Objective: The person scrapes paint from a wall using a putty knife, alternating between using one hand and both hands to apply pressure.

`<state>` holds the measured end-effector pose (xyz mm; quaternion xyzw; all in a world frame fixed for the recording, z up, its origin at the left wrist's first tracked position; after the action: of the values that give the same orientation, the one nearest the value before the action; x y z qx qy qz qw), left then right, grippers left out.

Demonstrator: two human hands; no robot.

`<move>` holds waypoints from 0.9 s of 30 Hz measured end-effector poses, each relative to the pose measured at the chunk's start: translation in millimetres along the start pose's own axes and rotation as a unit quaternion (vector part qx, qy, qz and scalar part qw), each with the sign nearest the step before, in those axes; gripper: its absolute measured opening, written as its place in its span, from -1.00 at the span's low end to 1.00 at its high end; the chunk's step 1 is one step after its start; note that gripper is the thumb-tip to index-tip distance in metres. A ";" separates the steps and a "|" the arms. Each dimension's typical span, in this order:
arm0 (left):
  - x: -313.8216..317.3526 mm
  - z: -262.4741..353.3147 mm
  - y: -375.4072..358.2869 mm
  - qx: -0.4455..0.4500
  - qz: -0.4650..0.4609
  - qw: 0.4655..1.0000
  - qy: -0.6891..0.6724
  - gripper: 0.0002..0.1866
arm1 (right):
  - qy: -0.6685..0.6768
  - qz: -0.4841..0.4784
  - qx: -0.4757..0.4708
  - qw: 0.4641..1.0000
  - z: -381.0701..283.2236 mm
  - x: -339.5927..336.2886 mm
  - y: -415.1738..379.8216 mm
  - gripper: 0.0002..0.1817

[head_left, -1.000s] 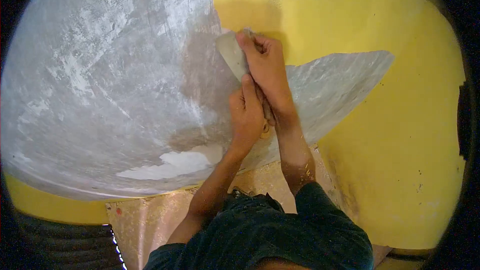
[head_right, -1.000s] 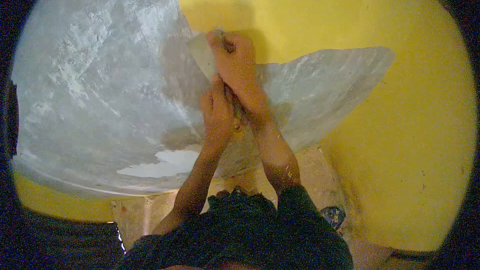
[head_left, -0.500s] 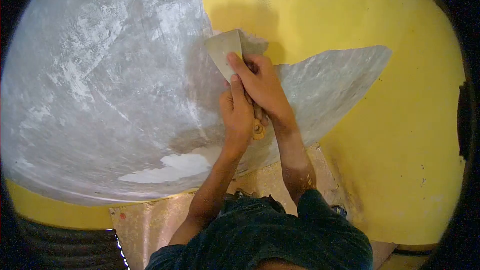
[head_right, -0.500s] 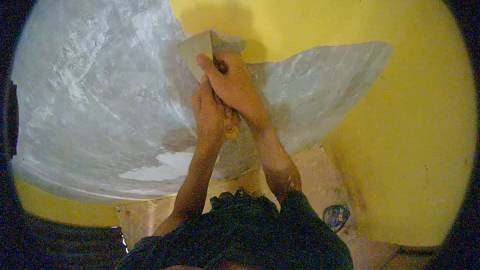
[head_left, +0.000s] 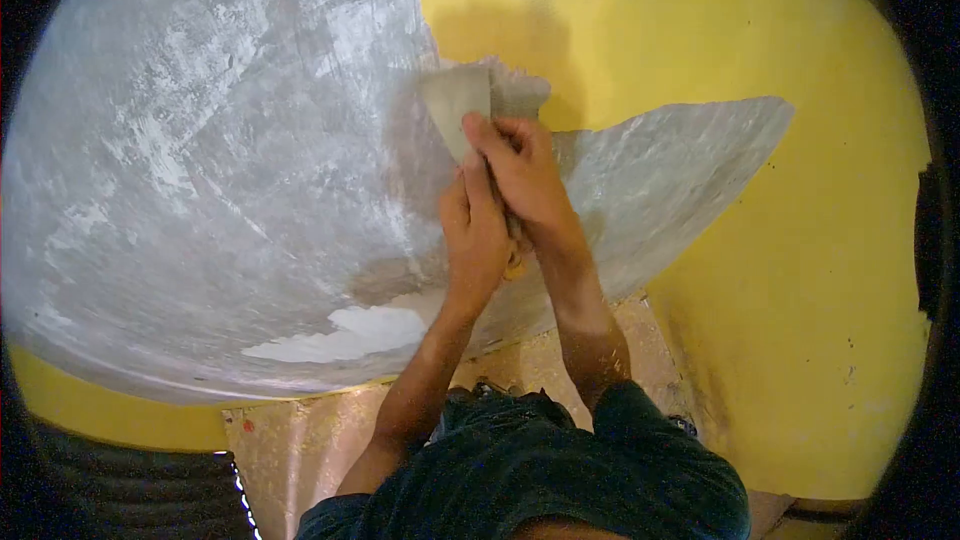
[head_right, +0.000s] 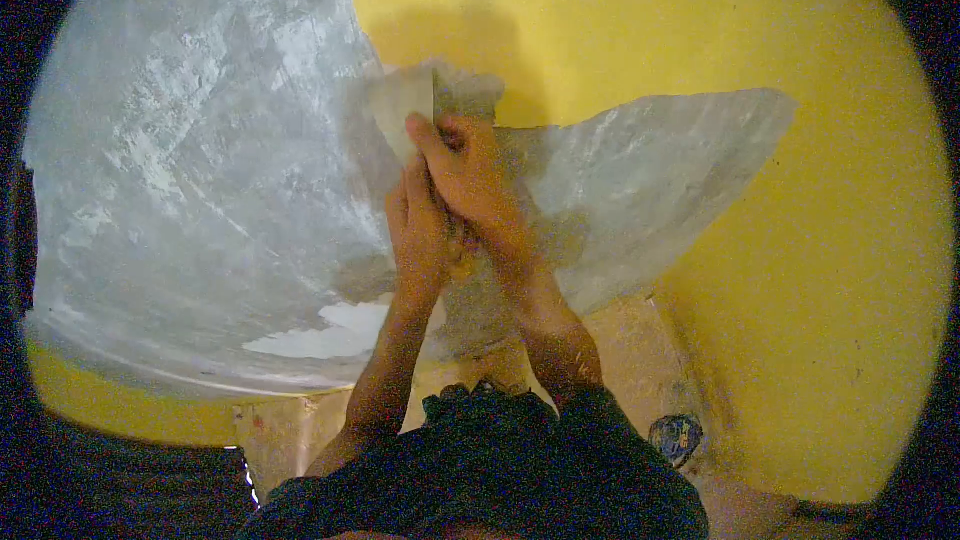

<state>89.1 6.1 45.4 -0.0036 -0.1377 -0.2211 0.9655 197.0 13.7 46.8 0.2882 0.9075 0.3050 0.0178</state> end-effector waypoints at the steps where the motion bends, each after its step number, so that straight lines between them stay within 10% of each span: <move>1: 6.2 3.1 -0.2 0.001 -0.040 0.999 -0.030 -0.49 | 0.002 -0.001 0.005 1.000 -11.3 0.6 1.0 -0.60; 27: 27.6 -15.1 10.6 0.027 0.009 0.998 0.056 -0.47 | 0.030 0.005 0.012 0.999 -2.5 -31.7 -1.1 -0.65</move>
<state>121.5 2.8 38.8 0.0340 -0.0894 -0.2086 0.9733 222.3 -5.3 43.6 0.2840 0.9096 0.3029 -0.0147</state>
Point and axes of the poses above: each hand's wrist, its own y-axis towards the middle knuckle, its own x-axis out of the palm, z = x × y, the point moved 10 cm from there along y, towards the middle knuckle, and after that the axes turned 14 degrees about -x, right-handed, at the moved point
